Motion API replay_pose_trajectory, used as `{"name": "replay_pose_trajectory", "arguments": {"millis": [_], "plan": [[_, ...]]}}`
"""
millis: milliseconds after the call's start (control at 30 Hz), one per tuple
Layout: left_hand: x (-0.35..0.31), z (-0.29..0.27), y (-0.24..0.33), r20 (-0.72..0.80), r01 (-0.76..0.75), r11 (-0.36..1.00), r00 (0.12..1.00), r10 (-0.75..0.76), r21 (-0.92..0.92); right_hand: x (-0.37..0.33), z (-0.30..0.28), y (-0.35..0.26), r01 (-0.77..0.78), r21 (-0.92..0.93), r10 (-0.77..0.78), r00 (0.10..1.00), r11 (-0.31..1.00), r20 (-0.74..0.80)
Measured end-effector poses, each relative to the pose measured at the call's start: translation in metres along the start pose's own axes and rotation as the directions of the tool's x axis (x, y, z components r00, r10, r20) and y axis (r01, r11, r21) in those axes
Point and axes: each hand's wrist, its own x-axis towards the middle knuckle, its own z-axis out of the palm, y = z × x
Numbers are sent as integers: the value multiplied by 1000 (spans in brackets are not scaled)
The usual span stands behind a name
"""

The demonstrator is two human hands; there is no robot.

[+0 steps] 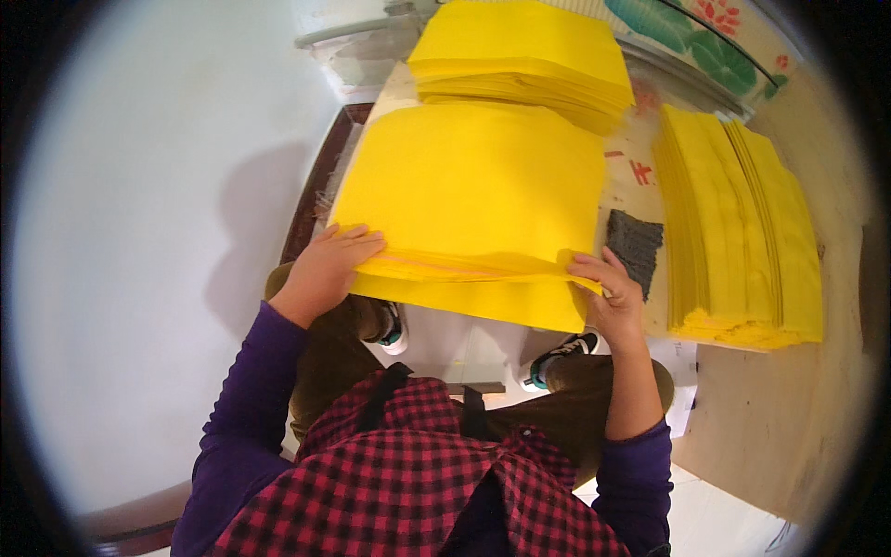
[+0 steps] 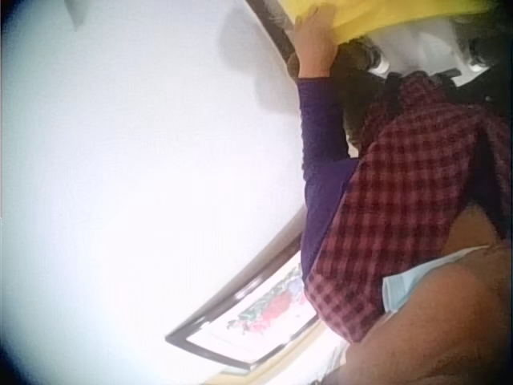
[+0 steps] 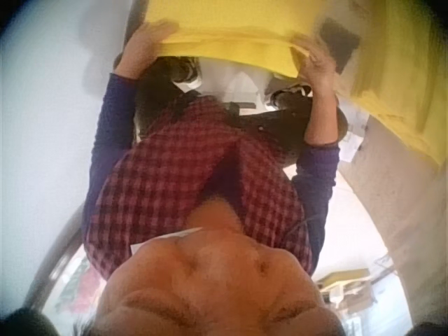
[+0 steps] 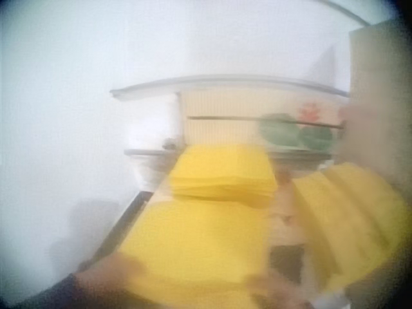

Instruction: The person folds yellow fabric pieces on a table, aligning edges and creasing folds. They stack the folded pieces and secure the stack with a pink rubber band.

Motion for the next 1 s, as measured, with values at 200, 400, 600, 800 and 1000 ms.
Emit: {"name": "replay_pose_trajectory", "arguments": {"millis": [200, 400, 600, 800, 1000], "plan": [[3, 0, 1, -31, -7, 998, 1000, 5, -59, -5, -13, 8, -20, 202, 53, 986, 979, -158], [4, -3, 2, -22, -18, 997, 1000, 16, -69, -4, -26, 36, -339, -426, 194, 917, 839, -348], [5, -5, 2, -22, -39, 996, 999, 37, -81, -7, -25, 57, -336, -640, 210, 940, 691, -268], [4, -4, 0, -52, -68, 994, 997, 64, -86, -4, -30, 60, -413, -430, 273, 896, 803, -351], [5, -2, -7, -48, -61, 993, 997, 56, -103, -11, -34, 34, -200, -53, 173, 933, 978, -316]]}}
